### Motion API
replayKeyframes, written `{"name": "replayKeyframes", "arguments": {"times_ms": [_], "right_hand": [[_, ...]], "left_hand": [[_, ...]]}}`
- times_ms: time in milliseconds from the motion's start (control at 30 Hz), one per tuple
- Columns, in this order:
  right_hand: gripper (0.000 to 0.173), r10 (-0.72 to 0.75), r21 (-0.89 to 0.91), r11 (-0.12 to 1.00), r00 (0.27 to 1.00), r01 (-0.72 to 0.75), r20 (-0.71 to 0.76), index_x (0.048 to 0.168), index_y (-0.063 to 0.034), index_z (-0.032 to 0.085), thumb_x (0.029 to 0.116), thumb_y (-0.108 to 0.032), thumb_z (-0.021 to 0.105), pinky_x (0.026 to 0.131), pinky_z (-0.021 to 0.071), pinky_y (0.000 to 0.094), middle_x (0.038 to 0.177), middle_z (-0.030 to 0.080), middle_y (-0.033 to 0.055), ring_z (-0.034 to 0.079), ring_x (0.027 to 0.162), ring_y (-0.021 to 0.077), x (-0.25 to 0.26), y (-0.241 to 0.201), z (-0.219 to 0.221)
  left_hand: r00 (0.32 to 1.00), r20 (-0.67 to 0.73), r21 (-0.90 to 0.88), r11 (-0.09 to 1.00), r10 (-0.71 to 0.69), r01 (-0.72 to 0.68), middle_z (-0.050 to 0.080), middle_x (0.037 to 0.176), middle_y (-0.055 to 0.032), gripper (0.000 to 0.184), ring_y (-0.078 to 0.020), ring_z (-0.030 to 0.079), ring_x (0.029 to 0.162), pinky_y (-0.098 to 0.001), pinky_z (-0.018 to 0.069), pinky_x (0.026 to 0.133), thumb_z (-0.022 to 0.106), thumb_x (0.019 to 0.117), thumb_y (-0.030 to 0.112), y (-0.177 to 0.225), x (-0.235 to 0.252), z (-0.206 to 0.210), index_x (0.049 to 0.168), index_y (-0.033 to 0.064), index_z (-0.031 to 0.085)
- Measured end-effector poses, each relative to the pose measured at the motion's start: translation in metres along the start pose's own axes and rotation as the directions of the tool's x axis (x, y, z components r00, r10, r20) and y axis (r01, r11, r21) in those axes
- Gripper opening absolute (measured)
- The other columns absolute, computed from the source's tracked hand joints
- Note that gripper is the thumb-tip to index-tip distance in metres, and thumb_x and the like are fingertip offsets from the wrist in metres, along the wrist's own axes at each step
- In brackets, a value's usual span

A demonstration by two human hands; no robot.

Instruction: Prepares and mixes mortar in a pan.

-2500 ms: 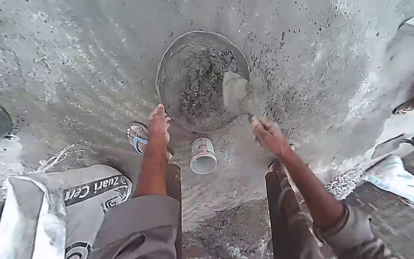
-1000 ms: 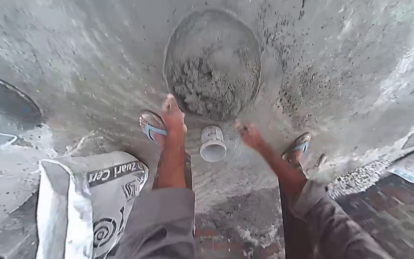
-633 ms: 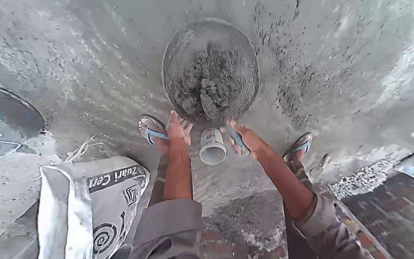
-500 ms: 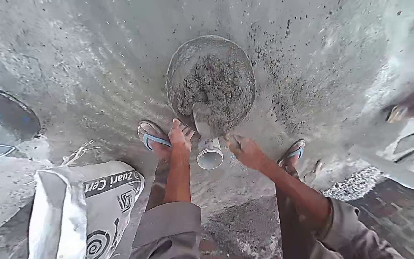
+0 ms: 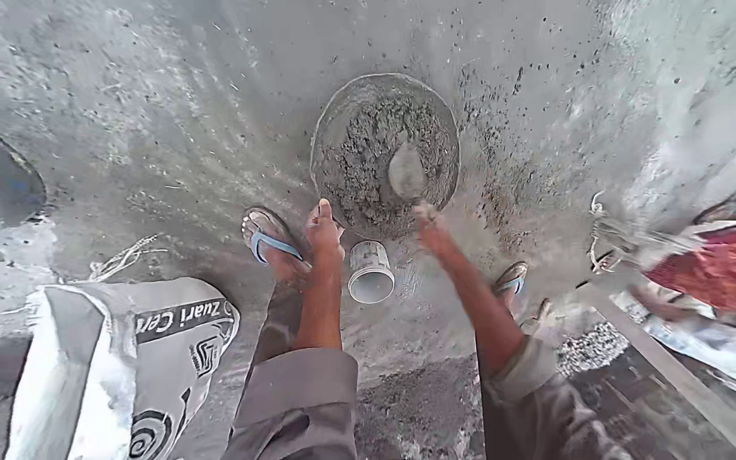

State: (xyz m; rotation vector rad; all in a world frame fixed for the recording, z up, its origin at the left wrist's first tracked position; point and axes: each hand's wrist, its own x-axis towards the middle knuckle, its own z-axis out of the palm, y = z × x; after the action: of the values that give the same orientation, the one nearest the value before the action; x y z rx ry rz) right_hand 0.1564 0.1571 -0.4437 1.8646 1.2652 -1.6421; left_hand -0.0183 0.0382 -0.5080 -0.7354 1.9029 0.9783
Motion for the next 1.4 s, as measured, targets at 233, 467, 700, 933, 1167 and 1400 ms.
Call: {"name": "replayKeyframes", "arguments": {"times_ms": [233, 467, 700, 933, 1167, 1400], "right_hand": [[0.048, -0.118, -0.771, 0.584, 0.966, 0.254, 0.229, 0.152, -0.0162, 0.046, 0.1079, -0.034, 0.045, 0.077, 0.0571, 0.0602, 0.11, 0.069, 0.0232, 0.07, 0.095, 0.0423, 0.005, -0.011, 0.007], [0.051, -0.251, -0.89, 0.451, 0.966, 0.062, -0.06, 0.154, -0.0122, 0.04, 0.107, -0.033, 0.04, 0.068, 0.056, 0.0637, 0.1, 0.07, 0.026, 0.07, 0.086, 0.0481, 0.043, 0.045, -0.077], [0.054, 0.013, 0.322, 0.947, 1.0, -0.005, -0.023, 0.149, -0.0157, 0.043, 0.1079, -0.05, 0.042, 0.064, 0.0571, 0.0516, 0.101, 0.065, 0.0183, 0.066, 0.075, 0.0317, 0.029, -0.003, 0.108], [0.043, -0.27, -0.852, 0.401, 0.932, 0.337, 0.241, 0.15, -0.0141, 0.045, 0.108, -0.024, 0.044, 0.071, 0.057, 0.062, 0.101, 0.07, 0.0245, 0.071, 0.089, 0.0462, 0.027, 0.018, -0.012], [0.048, -0.171, -0.8, 0.599, 0.976, -0.003, -0.132, 0.145, -0.0077, 0.045, 0.1072, -0.035, 0.039, 0.074, 0.0569, 0.062, 0.109, 0.069, 0.025, 0.071, 0.095, 0.0455, 0.045, 0.025, -0.043], [0.046, 0.039, -0.69, 0.713, 0.976, 0.124, 0.215, 0.15, -0.0088, 0.049, 0.1091, -0.029, 0.042, 0.096, 0.0518, 0.0605, 0.133, 0.063, 0.0241, 0.065, 0.115, 0.0417, -0.02, 0.035, -0.002]], "left_hand": [[1.0, 0.0, -0.012, 1.0, -0.01, 0.01, 0.052, 0.143, -0.022, 0.056, -0.035, 0.059, 0.125, -0.055, 0.0541, 0.098, 0.058, 0.1036, 0.046, 0.014, 0.015, -0.008, 0.144, 0.007, 0.051], [0.993, 0.004, 0.105, 0.988, 0.114, -0.114, 0.06, 0.128, -0.0189, 0.054, -0.0291, 0.064, 0.112, -0.0502, 0.0573, 0.092, 0.056, 0.1029, 0.051, 0.008, 0.029, -0.008, 0.134, 0.0067, 0.057], [0.997, 0.039, 0.099, 0.992, 0.072, -0.075, 0.056, 0.139, -0.0195, 0.06, -0.0337, 0.061, 0.122, -0.0555, 0.0548, 0.097, 0.054, 0.1028, 0.054, 0.0, 0.033, -0.02, 0.142, 0.0084, 0.053], [1.0, 0.014, -0.018, 1.0, 0.02, -0.02, 0.048, 0.149, -0.0201, 0.062, -0.0351, 0.057, 0.129, -0.0568, 0.0548, 0.098, 0.059, 0.1022, 0.047, 0.013, 0.038, -0.019, 0.15, 0.0102, 0.044], [0.997, -0.029, 0.04, 0.997, 0.066, -0.065, 0.055, 0.138, -0.0201, 0.055, -0.0316, 0.062, 0.12, -0.0523, 0.0568, 0.095, 0.055, 0.1043, 0.047, 0.004, 0.015, -0.011, 0.143, 0.0082, 0.052], [0.996, 0.081, -0.025, 0.999, 0.032, -0.03, 0.047, 0.149, -0.0219, 0.059, -0.0356, 0.057, 0.128, -0.0553, 0.0538, 0.099, 0.055, 0.1045, 0.047, 0.004, 0.03, -0.021, 0.149, 0.0084, 0.044]]}}
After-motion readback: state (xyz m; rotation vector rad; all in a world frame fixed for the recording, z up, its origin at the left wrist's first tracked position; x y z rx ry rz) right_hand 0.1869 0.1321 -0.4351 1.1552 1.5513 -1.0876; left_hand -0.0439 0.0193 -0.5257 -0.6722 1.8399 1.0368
